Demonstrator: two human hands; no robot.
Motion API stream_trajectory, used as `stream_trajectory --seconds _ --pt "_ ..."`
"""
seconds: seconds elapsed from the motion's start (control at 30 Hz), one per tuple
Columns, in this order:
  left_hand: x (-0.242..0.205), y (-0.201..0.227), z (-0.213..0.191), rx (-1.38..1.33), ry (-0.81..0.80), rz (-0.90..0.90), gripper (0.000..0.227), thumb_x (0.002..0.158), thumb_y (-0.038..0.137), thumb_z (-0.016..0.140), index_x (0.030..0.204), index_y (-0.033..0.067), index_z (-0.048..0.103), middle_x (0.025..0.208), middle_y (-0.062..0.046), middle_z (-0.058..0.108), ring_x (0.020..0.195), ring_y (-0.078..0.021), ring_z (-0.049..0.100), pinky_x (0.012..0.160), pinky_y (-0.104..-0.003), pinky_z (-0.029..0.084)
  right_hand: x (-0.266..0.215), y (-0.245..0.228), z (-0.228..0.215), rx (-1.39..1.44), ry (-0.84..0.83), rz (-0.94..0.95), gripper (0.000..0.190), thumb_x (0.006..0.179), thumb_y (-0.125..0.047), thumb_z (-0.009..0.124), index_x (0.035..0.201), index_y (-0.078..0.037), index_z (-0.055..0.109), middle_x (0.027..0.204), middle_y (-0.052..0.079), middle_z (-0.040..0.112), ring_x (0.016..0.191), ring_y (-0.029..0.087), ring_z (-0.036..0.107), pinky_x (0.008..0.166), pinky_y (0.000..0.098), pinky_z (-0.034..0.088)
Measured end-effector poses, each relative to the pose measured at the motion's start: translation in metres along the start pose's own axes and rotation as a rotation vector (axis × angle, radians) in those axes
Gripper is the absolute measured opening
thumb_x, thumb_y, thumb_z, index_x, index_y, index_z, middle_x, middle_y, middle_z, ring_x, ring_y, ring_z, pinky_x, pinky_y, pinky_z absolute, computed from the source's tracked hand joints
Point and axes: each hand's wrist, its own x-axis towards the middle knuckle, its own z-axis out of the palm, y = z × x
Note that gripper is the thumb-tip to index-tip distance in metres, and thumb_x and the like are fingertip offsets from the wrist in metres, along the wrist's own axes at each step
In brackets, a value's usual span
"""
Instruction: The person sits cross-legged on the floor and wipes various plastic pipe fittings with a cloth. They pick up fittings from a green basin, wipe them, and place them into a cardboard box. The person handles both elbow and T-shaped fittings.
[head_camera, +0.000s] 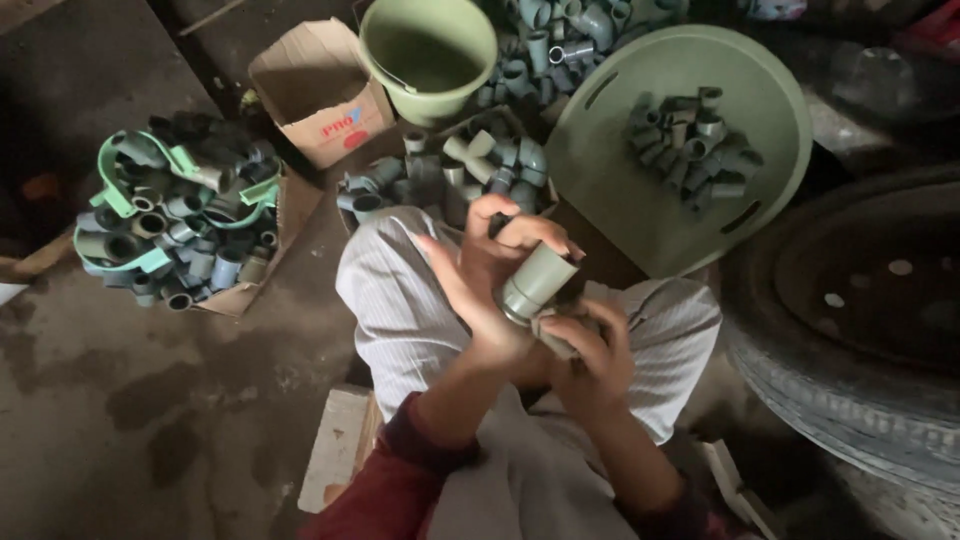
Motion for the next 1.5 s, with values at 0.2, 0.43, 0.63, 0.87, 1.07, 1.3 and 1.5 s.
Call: stream_trajectory --seconds 0.2,0.43,0.63,0.87,1.07,1.3,1.5 --pt "-0.004 -0.001 0.0 0.021 -0.03 -0.103 0.085 0.106 0.07 0.015 0.11 -0.0044 0.056 0.078 -0.029 0.067 0.074 -0.0362 0.072 0.061 -0.032 0.059 0.025 -0.001 0.005 0.129 0.063 0.084 0.015 0.087 0.002 0.078 0.099 -0.005 0.075 0.1 0.015 0.068 0.084 0.029 0.068 0.098 0.0446 0.054" --pt "-0.016 0.006 0.009 0.21 -0.257 0.056 0.071 0.107 0.051 0.034 0.077 -0.0052 0.066 0.077 -0.027 0.069 0.077 -0.0377 0.071 0.081 -0.038 0.058 0.057 -0.029 0.013 0.43 0.258 0.406 0.013 0.094 -0.007 0.073 0.092 -0.004 0.061 0.087 0.006 0.065 0.086 0.012 0.054 0.095 0.0387 0.052" --pt "-0.009 0.0 -0.008 0.01 -0.092 -0.166 0.088 0.108 0.059 0.011 0.061 0.0022 0.059 0.064 -0.024 0.064 0.087 -0.0377 0.062 0.095 -0.044 0.043 0.038 -0.016 -0.015 0.39 0.381 0.32 0.038 0.103 -0.032 0.063 0.121 -0.002 0.049 0.114 0.016 0.058 0.101 0.018 0.053 0.11 0.0398 0.044" --pt "0.001 -0.008 -0.032 0.179 -0.168 0.035 0.093 0.105 0.063 0.008 0.081 -0.009 0.061 0.059 -0.023 0.054 0.048 -0.0271 0.049 0.049 -0.032 0.037 0.047 -0.021 -0.029 0.308 -0.009 0.184 0.059 0.072 -0.006 0.092 0.117 0.006 0.055 0.108 0.019 0.069 0.098 0.03 0.069 0.104 0.0492 0.048" --pt "0.003 0.012 -0.027 0.783 -0.269 0.059 0.063 0.11 0.045 0.026 0.096 0.0019 0.07 0.075 -0.013 0.066 0.073 -0.0233 0.062 0.074 -0.03 0.046 0.04 0.004 -0.028 0.324 0.048 0.126 0.055 0.077 0.0 0.087 0.119 0.004 0.052 0.103 0.016 0.072 0.094 0.027 0.07 0.096 0.0429 0.051" --pt "0.005 0.022 -0.032 1.091 -0.428 -0.352 0.027 0.1 0.027 0.067 0.106 0.0016 0.073 0.087 -0.015 0.076 0.084 -0.0179 0.068 0.08 -0.037 0.056 0.035 0.023 -0.019 0.121 0.247 -0.2 0.028 0.088 0.01 0.075 0.105 -0.003 0.056 0.101 0.009 0.068 0.084 0.022 0.061 0.078 0.0344 0.05" --pt "-0.003 -0.003 -0.047 0.788 -0.299 -0.103 0.043 0.09 0.0 0.078 0.131 -0.0023 0.066 0.12 -0.016 0.074 0.112 -0.0146 0.064 0.093 -0.032 0.058 0.016 0.02 -0.01 0.159 0.204 0.224 0.035 0.096 -0.003 0.073 0.126 0.003 0.058 0.099 0.008 0.062 0.08 0.016 0.061 0.078 0.0289 0.054"
